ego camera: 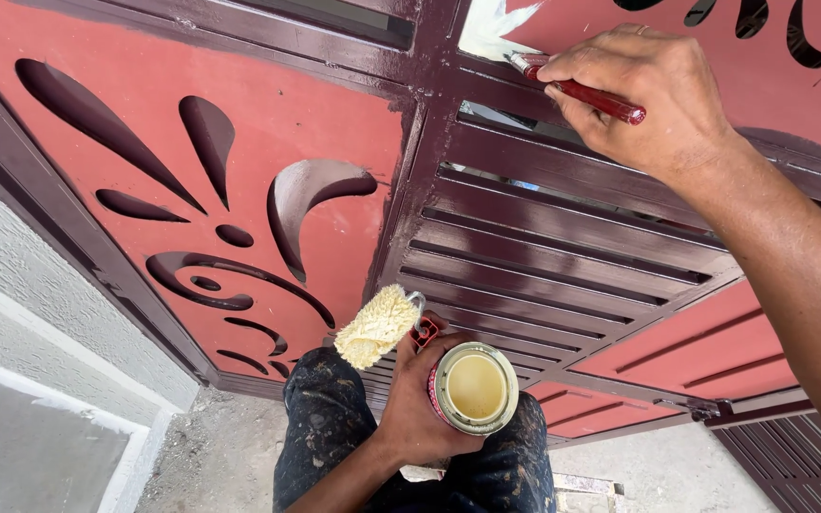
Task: The person is painting a decorative metal gate with a brush and roller.
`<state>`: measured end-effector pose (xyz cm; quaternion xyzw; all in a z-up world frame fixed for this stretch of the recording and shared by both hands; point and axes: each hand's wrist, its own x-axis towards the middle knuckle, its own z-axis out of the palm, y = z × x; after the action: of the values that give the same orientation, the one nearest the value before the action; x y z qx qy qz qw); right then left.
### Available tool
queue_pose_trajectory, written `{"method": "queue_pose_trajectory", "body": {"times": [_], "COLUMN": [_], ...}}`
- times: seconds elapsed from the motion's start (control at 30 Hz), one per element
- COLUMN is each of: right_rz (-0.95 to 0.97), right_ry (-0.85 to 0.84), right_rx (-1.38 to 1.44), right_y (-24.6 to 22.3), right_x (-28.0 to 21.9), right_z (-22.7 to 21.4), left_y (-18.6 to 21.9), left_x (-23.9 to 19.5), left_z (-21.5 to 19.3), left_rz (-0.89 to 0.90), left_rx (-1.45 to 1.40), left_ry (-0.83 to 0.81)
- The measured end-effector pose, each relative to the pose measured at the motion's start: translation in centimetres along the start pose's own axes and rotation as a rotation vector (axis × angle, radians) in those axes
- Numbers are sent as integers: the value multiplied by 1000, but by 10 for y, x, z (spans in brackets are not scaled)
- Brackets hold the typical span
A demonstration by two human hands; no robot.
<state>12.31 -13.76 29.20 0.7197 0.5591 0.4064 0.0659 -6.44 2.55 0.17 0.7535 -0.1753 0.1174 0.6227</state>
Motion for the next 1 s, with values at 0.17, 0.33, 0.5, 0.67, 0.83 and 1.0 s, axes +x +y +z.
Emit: {"method": "queue_pose_trajectory", "body": {"times": [0.17,0.33,0.5,0.67,0.83,1.0], "right_rz": [26,32,24,32,31,30], "right_ry": [-32,-34,-52,-43,-53,-47], "right_rx": [-14,-27,-73,-45,-97,-100], "right_y": [3,11,12,13,13,9], "right_x": [-9,-25,-29,-37,-44,-51], "right_z": [-4,-2,-9,-13,-19,-26], "left_y": [0,-3,-2,1,1,4], "left_x": [-2,-3,-4,0,4,4], "left_z": [2,2,3,5,6,2], "left_rz": [15,5,40,78,88,27], "left_rx": [33,31,2,26,39,-7], "left_ry": [-1,-10,25,76,75,58]}}
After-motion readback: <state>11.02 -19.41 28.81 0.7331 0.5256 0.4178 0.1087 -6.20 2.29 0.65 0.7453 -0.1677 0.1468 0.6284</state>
